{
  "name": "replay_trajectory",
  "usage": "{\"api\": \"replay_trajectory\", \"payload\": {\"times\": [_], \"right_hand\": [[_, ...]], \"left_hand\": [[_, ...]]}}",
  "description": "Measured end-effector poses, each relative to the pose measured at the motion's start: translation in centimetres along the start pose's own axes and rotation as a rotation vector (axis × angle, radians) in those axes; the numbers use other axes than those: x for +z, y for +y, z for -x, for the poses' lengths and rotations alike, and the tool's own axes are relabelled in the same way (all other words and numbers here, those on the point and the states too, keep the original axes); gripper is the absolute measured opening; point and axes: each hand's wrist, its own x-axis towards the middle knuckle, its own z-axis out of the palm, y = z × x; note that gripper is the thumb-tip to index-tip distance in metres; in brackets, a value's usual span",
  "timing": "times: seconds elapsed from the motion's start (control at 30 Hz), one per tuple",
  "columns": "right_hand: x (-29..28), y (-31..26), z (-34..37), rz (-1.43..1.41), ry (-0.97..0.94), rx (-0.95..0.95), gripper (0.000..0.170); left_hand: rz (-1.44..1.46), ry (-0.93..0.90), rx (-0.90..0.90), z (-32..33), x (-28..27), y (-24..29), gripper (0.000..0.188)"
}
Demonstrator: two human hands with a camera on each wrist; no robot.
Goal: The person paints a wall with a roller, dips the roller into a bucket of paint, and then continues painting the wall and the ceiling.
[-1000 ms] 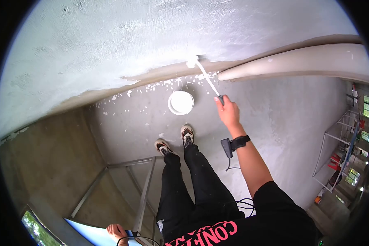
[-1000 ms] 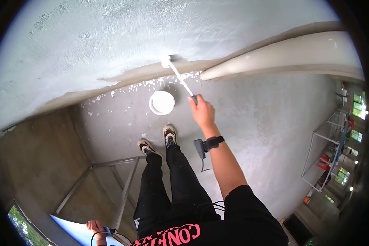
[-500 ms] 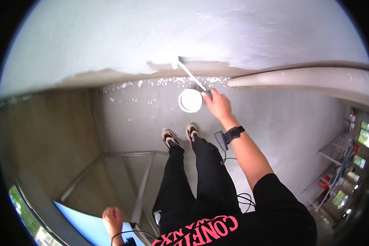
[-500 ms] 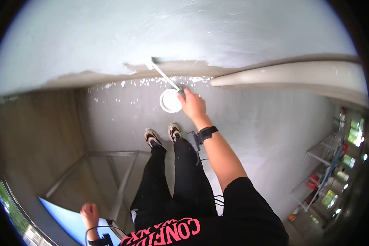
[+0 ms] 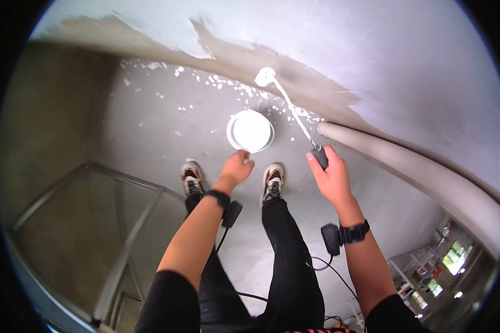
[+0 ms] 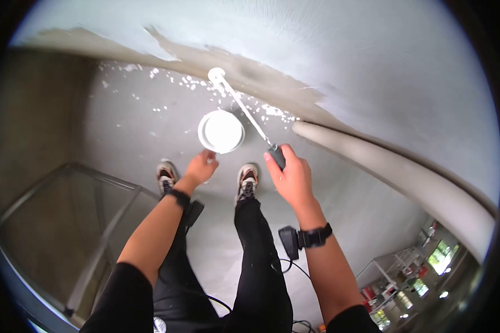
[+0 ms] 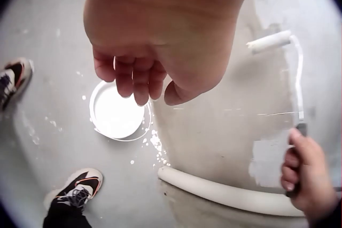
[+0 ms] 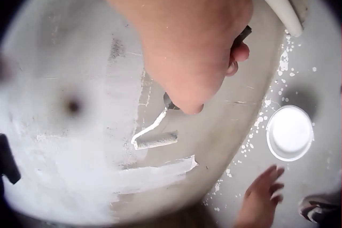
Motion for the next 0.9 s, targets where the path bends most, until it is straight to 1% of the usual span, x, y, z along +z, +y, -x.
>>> {"api": "replay_trajectory", "payload": {"times": [0.03,0.07,0.1,0.17,0.2,0.27,0.3,0.33,0.4,0.43,0.47,0.53,0.6,0.63,0.67,0.73,0.77,0.8,0.9], "right_hand": [[0.2,0.9,-0.1,0.021,-0.019,0.000,0.022],[0.5,1.8,-0.3,-0.035,-0.034,0.009,0.021],[0.8,2.8,-0.5,-0.101,-0.050,0.023,0.020],[1.1,4.3,-0.9,-0.095,-0.064,0.045,0.019],[1.3,5.0,-1.2,-0.104,-0.072,0.057,0.018],[1.5,6.6,-1.3,-0.101,-0.104,0.068,0.018],[1.4,6.9,-1.3,-0.101,-0.117,0.078,0.017],[1.3,7.1,-1.1,-0.094,-0.130,0.071,0.017],[1.1,7.3,-0.4,-0.074,-0.107,0.053,0.017],[0.8,6.9,-0.3,-0.071,-0.115,0.034,0.017],[0.4,6.5,-0.1,-0.062,-0.117,0.047,0.017],[-0.5,5.3,0.3,-0.051,-0.120,0.036,0.017],[-1.0,4.0,1.0,-0.078,-0.104,0.062,0.017],[-1.3,3.3,1.4,-0.088,-0.102,0.064,0.018],[-1.6,2.4,1.4,-0.090,-0.100,0.051,0.018],[-2.1,1.0,2.2,-0.108,-0.062,0.012,0.018],[-2.4,0.5,2.8,-0.111,-0.065,0.026,0.018],[-2.6,-0.2,3.1,-0.113,-0.069,0.030,0.018],[-3.7,-2.4,3.9,-0.145,-0.073,0.037,0.019]], "left_hand": [[0.017,0.056,-0.005,-3.3,3.1,-0.7,0.047],[0.035,0.112,-0.009,-6.2,5.9,-1.2,0.053],[0.053,0.105,-0.024,-8.0,7.6,-0.8,0.053],[-0.181,0.089,-0.171,-10.4,9.6,1.3,0.060],[-0.172,0.083,-0.186,-11.4,10.7,1.8,0.060],[-0.274,-0.003,-0.068,-12.5,12.1,2.7,0.062],[-0.223,0.006,-0.136,-12.6,11.9,3.6,0.058],[-0.211,0.011,-0.145,-12.9,11.8,3.4,0.058],[0.280,0.169,-0.315,-13.2,11.1,2.9,0.051],[0.349,0.249,-0.341,-13.5,10.9,2.5,0.044],[0.358,0.264,-0.344,-13.6,10.3,1.9,0.044],[0.795,0.216,-0.438,-13.1,7.7,0.6,0.044],[0.907,0.220,-0.512,-12.4,5.2,-1.9,0.047],[0.954,0.237,-0.489,-11.9,5.0,-3.3,0.049],[1.075,0.233,-0.463,-10.9,4.4,-4.1,0.045],[1.301,0.219,-0.467,-8.1,2.6,-3.4,0.043],[1.294,0.214,-0.480,-6.7,2.0,-2.9,0.043],[1.358,0.228,-0.463,-5.3,1.0,-2.4,0.043],[1.452,0.254,-0.472,-0.3,-3.6,-0.2,0.042]]}}
